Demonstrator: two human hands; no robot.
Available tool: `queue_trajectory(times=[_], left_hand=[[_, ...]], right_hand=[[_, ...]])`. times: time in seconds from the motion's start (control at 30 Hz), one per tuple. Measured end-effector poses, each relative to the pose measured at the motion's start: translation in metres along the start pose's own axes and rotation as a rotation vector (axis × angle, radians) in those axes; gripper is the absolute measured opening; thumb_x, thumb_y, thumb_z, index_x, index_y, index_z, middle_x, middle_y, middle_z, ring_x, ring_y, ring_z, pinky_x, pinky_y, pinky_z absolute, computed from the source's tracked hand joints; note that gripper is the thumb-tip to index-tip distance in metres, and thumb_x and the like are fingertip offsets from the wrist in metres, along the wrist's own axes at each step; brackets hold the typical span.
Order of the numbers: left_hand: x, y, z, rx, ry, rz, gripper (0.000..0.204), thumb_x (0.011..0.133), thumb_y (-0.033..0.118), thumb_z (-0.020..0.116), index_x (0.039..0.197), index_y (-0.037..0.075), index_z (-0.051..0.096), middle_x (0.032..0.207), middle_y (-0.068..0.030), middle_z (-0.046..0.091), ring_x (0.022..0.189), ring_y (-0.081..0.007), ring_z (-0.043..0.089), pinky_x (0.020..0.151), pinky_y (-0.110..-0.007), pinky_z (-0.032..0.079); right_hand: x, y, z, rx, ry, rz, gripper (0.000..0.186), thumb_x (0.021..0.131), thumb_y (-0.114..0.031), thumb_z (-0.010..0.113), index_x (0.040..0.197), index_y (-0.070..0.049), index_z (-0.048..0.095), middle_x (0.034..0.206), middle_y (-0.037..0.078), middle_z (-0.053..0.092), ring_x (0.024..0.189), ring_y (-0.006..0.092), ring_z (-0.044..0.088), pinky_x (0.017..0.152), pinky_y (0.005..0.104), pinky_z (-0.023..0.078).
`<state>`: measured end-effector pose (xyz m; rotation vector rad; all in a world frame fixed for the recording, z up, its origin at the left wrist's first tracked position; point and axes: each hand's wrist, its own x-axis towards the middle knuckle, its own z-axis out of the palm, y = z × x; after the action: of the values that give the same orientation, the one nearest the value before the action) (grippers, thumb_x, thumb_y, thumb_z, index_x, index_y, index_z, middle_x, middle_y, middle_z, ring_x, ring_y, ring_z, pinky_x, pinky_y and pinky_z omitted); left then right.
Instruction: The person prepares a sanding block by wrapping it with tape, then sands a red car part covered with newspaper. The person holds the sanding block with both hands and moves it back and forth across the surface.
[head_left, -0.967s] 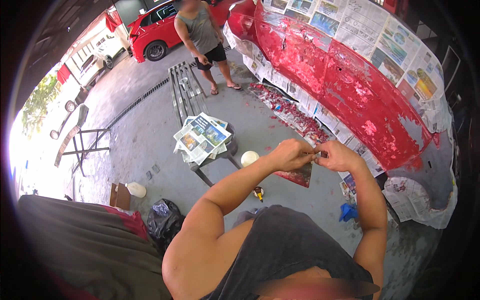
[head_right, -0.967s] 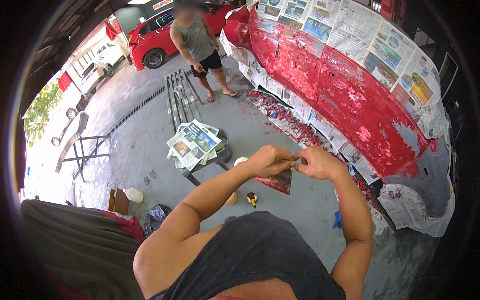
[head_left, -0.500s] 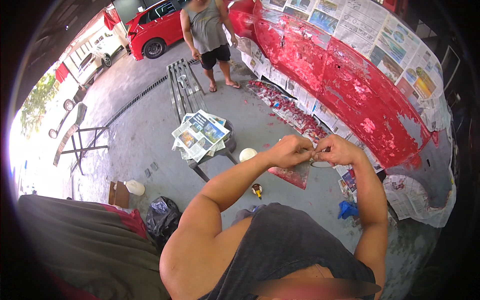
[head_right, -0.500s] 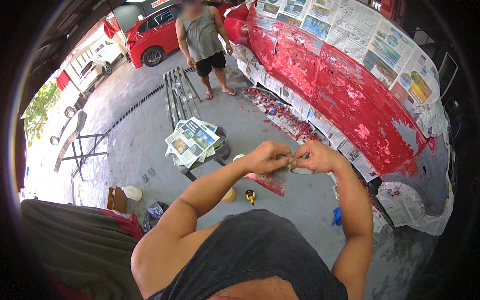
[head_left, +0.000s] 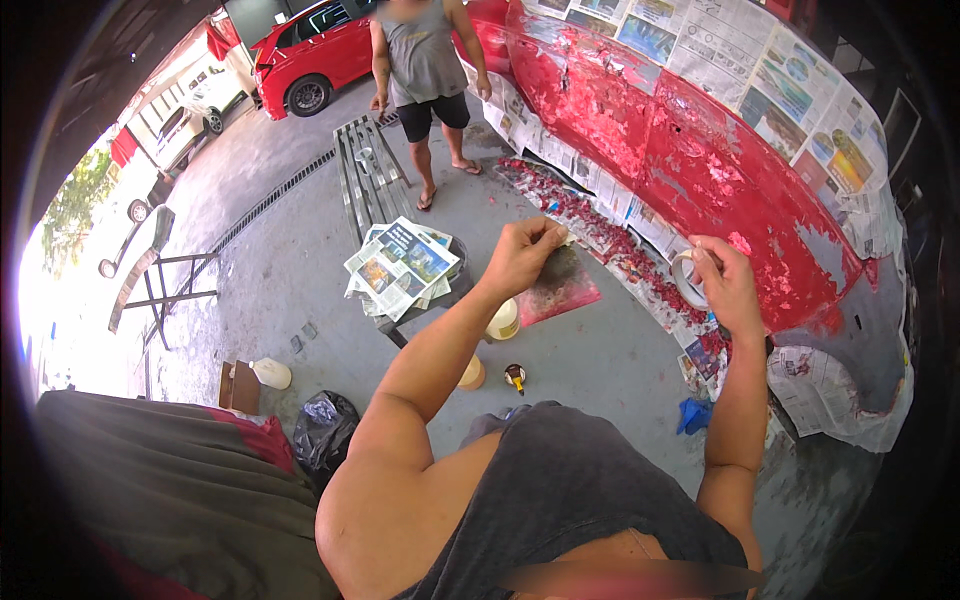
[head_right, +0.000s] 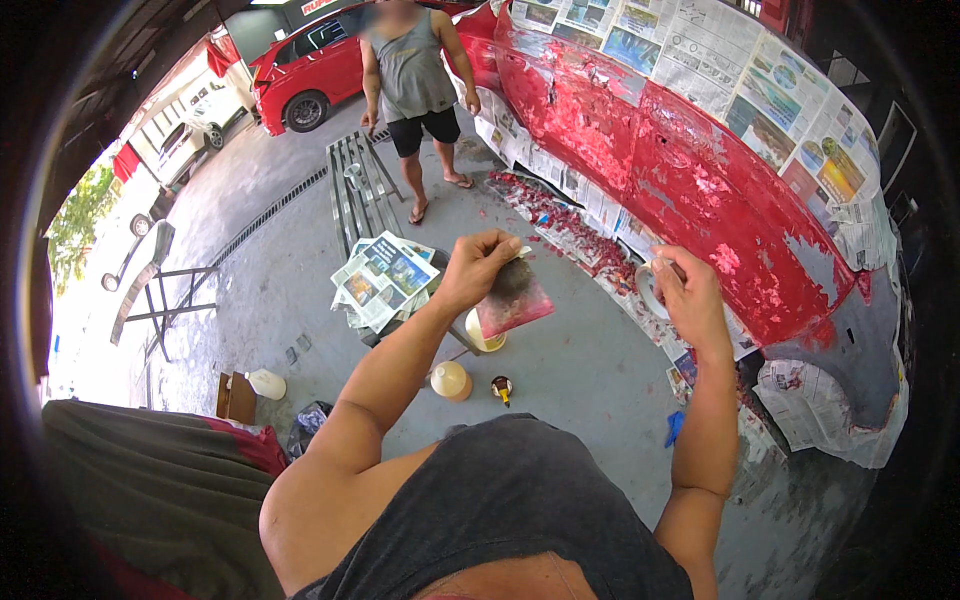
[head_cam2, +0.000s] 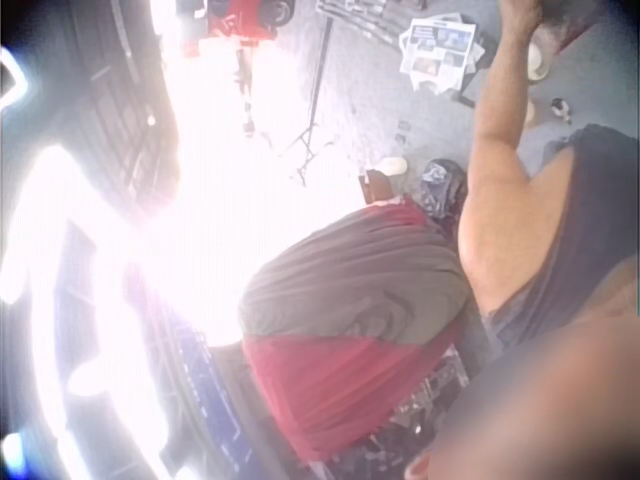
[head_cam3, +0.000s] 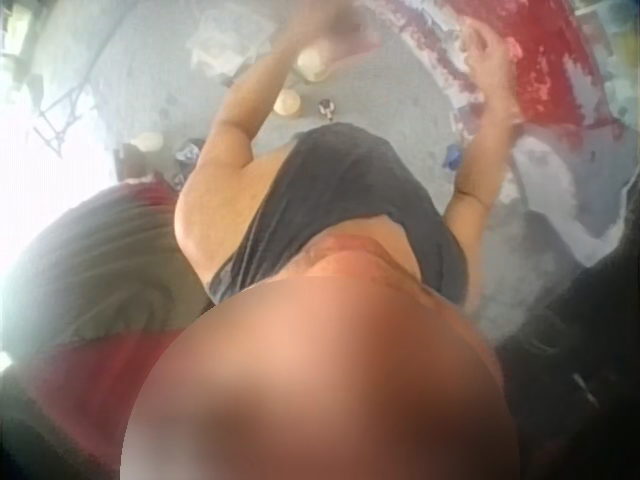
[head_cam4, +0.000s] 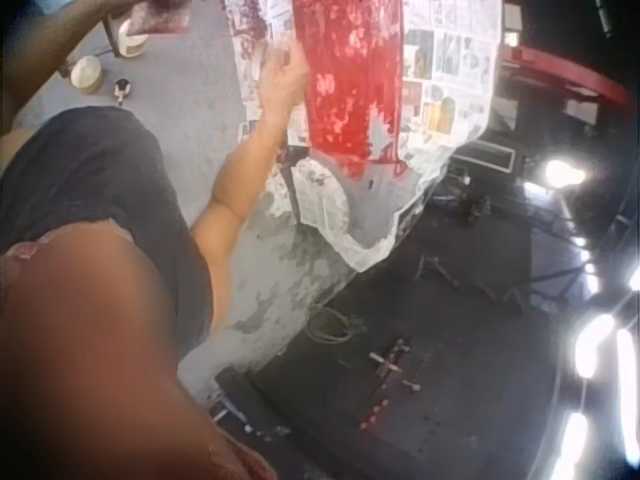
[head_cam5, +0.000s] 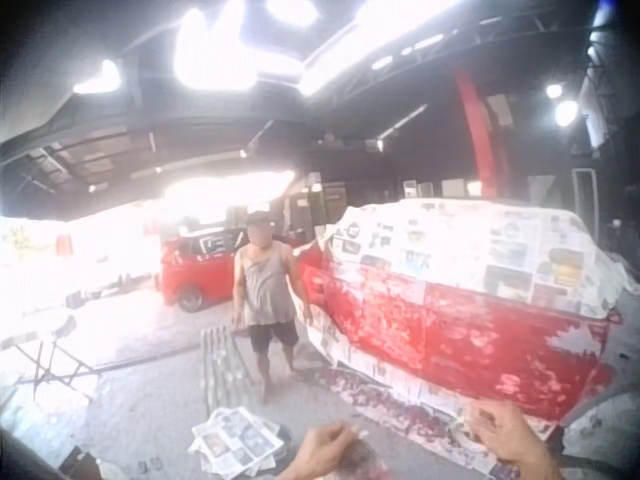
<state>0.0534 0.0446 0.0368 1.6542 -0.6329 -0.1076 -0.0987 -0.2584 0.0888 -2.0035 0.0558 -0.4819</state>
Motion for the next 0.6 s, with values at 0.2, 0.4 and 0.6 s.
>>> queue_trajectory(times=[0.2,0.4,0.6], left_hand=[[-0.008,0.005,0.032,0.237,0.178,0.169,0.028,0.1,0.023,0.073,0.111,-0.002,0.076,0.077,-0.0088,0.071,0.068,-0.0105,0.057,0.063,-0.032,0.049],[-0.018,0.022,0.05,0.22,0.115,0.169,0.049,0.094,0.018,0.078,0.138,0.001,0.064,0.076,-0.0152,0.071,0.065,-0.0226,0.067,0.065,-0.037,0.053],[-0.021,0.034,0.064,0.175,0.05,0.171,0.046,0.095,0.013,0.077,0.137,-0.002,0.065,0.076,-0.0123,0.072,0.067,-0.0113,0.06,0.065,-0.032,0.05]], right_hand=[[0.003,0.067,0.037,0.312,0.064,0.262,0.041,0.103,-0.014,0.067,0.142,-0.002,0.063,0.079,-0.001,0.064,0.066,0.0052,0.052,0.057,0.0237,0.039],[0.0,0.026,0.056,0.123,0.085,-0.196,0.021,0.093,-0.007,0.077,0.114,-0.005,0.079,0.103,0.002,0.065,0.097,0.0135,0.061,0.084,0.0292,0.05],[-0.009,-0.007,0.079,-0.409,0.084,-0.492,0.021,0.08,-0.015,0.086,0.101,-0.012,0.082,0.109,0.01,0.062,0.1,0.026,0.065,0.088,0.0441,0.038]])
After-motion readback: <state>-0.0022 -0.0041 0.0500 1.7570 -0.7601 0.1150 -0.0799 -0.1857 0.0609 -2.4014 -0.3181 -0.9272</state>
